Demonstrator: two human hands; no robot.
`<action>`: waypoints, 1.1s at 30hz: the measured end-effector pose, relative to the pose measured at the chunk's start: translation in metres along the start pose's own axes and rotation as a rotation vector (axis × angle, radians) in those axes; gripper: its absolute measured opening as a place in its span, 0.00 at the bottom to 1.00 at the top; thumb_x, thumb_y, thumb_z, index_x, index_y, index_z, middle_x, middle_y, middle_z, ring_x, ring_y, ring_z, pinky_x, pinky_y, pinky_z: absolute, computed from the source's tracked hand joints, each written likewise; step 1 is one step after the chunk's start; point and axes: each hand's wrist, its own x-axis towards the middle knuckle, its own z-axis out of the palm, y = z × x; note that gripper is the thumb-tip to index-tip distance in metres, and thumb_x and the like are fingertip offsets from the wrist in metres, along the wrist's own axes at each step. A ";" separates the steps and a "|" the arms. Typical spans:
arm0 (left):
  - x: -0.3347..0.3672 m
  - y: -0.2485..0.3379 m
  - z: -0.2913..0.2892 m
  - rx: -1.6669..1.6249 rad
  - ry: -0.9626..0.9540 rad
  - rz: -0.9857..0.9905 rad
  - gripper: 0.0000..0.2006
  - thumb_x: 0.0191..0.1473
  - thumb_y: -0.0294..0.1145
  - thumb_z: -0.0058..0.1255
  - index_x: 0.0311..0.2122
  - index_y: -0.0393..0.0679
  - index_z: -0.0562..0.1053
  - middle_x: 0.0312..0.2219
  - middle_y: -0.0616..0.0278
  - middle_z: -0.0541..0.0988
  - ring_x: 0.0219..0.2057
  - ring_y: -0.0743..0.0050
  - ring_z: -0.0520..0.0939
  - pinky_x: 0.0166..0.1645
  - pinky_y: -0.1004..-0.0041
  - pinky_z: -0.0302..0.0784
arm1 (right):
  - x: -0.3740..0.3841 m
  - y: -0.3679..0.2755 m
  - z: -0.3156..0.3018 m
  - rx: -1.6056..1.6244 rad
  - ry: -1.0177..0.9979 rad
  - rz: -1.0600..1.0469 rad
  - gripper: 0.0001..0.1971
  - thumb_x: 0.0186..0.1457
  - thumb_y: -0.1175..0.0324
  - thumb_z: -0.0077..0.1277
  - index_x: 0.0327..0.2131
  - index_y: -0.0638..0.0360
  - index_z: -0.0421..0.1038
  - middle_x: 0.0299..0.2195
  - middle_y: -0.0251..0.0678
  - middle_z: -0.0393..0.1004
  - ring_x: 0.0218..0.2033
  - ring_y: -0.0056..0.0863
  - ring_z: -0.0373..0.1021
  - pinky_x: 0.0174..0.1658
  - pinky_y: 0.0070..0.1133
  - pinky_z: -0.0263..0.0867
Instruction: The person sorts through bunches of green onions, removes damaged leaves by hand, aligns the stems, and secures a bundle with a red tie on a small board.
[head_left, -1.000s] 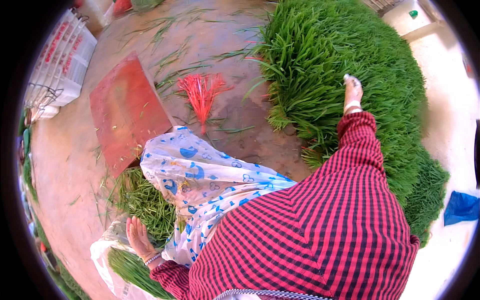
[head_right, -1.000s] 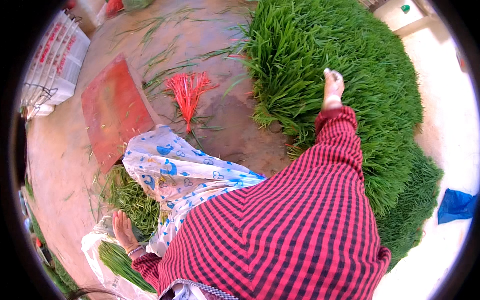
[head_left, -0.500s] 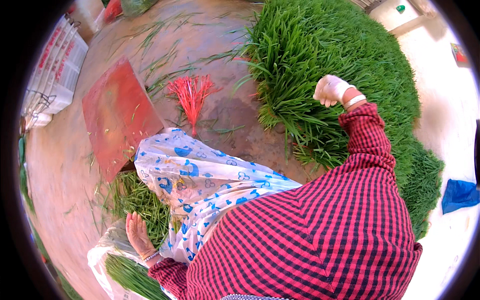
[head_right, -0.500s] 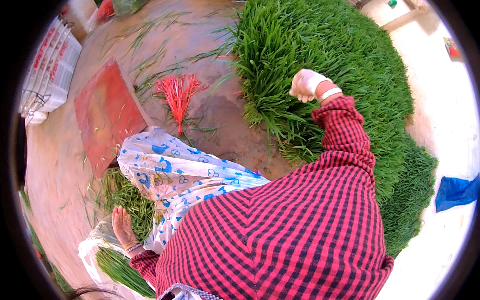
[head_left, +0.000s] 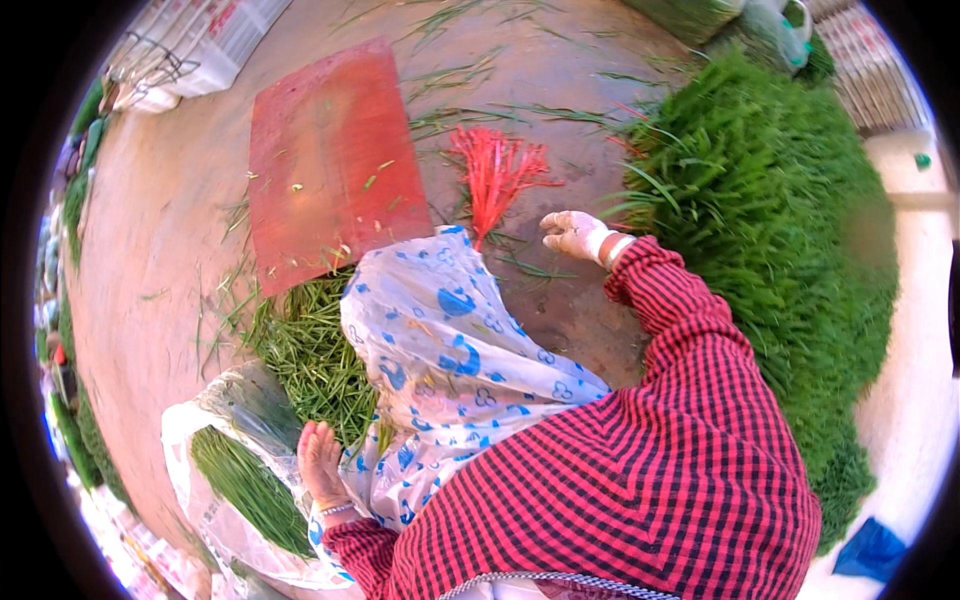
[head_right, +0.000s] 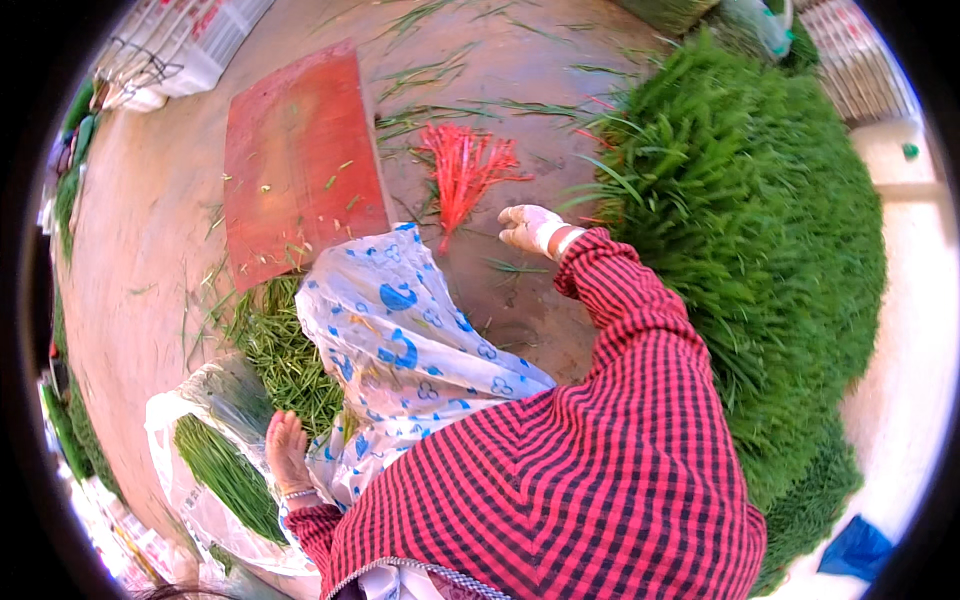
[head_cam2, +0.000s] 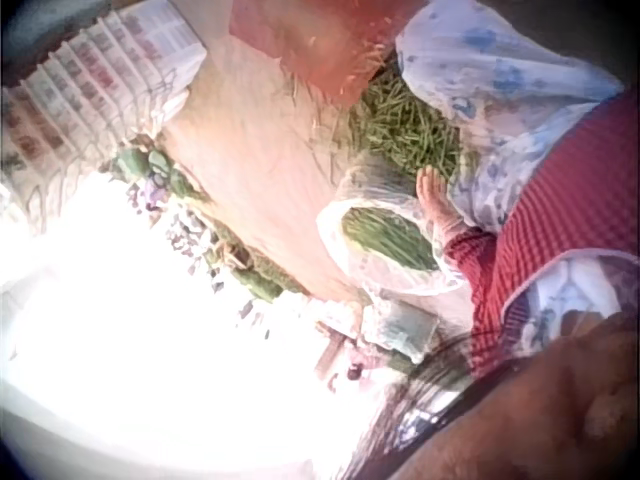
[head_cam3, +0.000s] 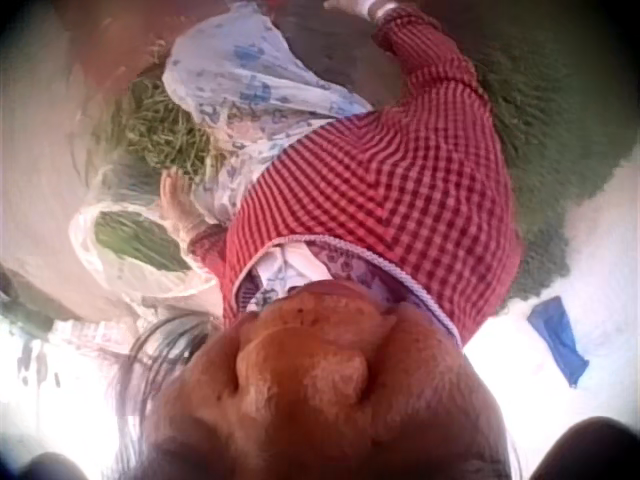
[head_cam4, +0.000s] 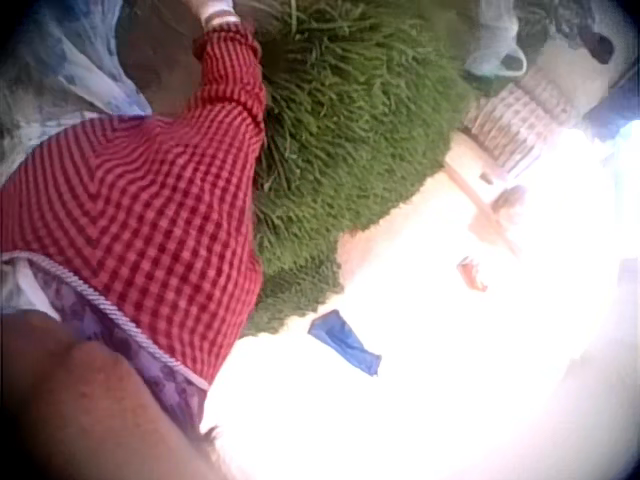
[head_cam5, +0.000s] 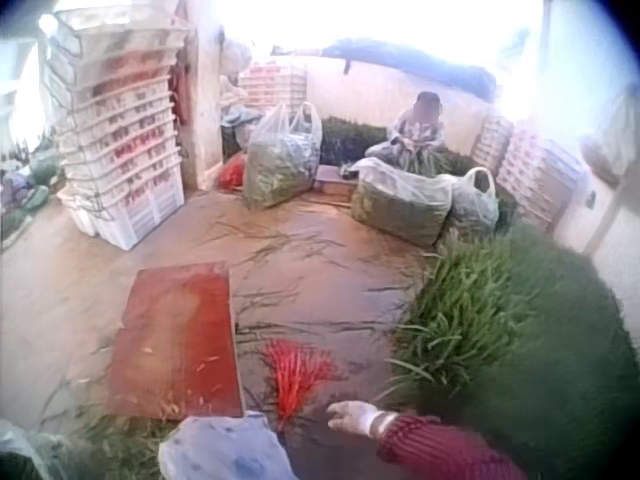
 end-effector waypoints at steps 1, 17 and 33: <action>-0.003 0.003 -0.011 0.009 0.027 -0.011 0.24 0.57 0.41 0.54 0.56 0.44 0.67 0.49 0.59 0.77 0.48 0.66 0.77 0.54 0.66 0.69 | 0.029 0.004 0.015 0.162 0.021 0.071 0.19 0.55 0.63 0.53 0.49 0.57 0.72 0.41 0.42 0.78 0.44 0.33 0.74 0.47 0.27 0.68; 0.004 -0.005 0.063 0.334 0.136 -0.236 0.18 0.58 0.27 0.52 0.54 0.38 0.69 0.44 0.59 0.79 0.43 0.74 0.78 0.49 0.76 0.72 | 0.292 -0.046 0.039 -0.142 0.391 0.195 0.22 0.55 0.57 0.53 0.51 0.55 0.70 0.44 0.41 0.77 0.47 0.41 0.73 0.50 0.31 0.66; 0.074 0.209 0.420 1.321 -0.695 1.422 0.26 0.39 0.36 0.61 0.48 0.48 0.75 0.55 0.58 0.69 0.62 0.53 0.62 0.63 0.53 0.59 | 0.097 -0.122 -0.003 0.424 0.190 -0.401 0.13 0.58 0.65 0.52 0.42 0.64 0.76 0.34 0.43 0.79 0.35 0.30 0.76 0.41 0.24 0.70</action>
